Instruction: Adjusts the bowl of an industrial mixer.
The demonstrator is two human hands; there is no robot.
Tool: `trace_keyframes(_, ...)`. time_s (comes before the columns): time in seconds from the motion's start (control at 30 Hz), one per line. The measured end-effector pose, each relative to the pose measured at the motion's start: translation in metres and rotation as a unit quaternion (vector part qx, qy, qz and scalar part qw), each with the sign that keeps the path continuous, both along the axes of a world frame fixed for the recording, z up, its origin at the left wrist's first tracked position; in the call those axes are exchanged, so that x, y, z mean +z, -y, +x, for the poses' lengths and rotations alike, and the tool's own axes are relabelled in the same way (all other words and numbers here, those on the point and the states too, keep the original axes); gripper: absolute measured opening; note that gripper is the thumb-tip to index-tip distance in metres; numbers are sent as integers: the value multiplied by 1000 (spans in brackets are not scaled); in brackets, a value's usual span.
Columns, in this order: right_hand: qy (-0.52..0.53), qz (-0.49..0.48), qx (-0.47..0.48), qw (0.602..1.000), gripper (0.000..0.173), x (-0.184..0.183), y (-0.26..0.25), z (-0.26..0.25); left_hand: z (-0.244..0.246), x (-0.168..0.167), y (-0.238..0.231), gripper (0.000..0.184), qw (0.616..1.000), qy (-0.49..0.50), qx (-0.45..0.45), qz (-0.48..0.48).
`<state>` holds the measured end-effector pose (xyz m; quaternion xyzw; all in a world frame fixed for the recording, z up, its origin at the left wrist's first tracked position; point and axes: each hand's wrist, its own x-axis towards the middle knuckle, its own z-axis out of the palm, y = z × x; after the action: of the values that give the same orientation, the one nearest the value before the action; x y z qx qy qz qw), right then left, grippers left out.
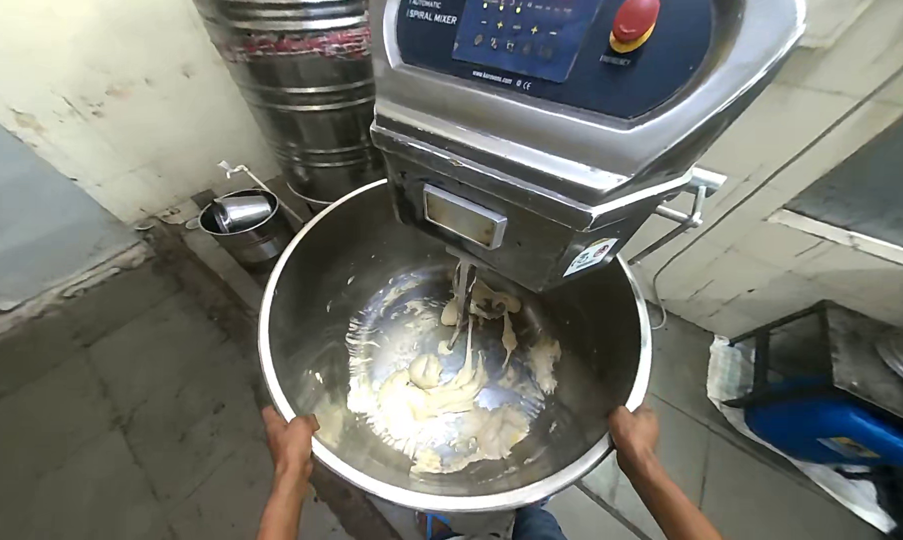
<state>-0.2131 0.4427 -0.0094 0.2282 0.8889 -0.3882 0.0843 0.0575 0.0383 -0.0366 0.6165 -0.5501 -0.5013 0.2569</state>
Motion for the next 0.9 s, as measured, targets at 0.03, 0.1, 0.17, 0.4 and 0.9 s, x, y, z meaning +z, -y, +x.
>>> trace_keyframes(0.03, -3, -8, -2, 1000, 30, 0, 0, 3, 0, 1, 4, 89, 1000, 5, -5, -1)
trace_keyframes(0.1, -5, -20, -5, 1000, 31, -2, 1, 8, -1, -1, 11, 86, 1000, 10, -12, -7)
trace_keyframes(0.17, 0, -23, -11, 1000, 32, -5, 3, 13, -2, -1, 19, 82, 1000, 14, -16, -9)
trace_keyframes(0.4, 11, -56, -19, 998, 42, -10, 6, 36, -6, 1, 45, 75, 999, 26, -37, -12)
trace_keyframes(0.9, 70, -159, -42, 984, 37, 0, 26, 99, -18, -1, 110, 69, 993, 52, -104, -23)
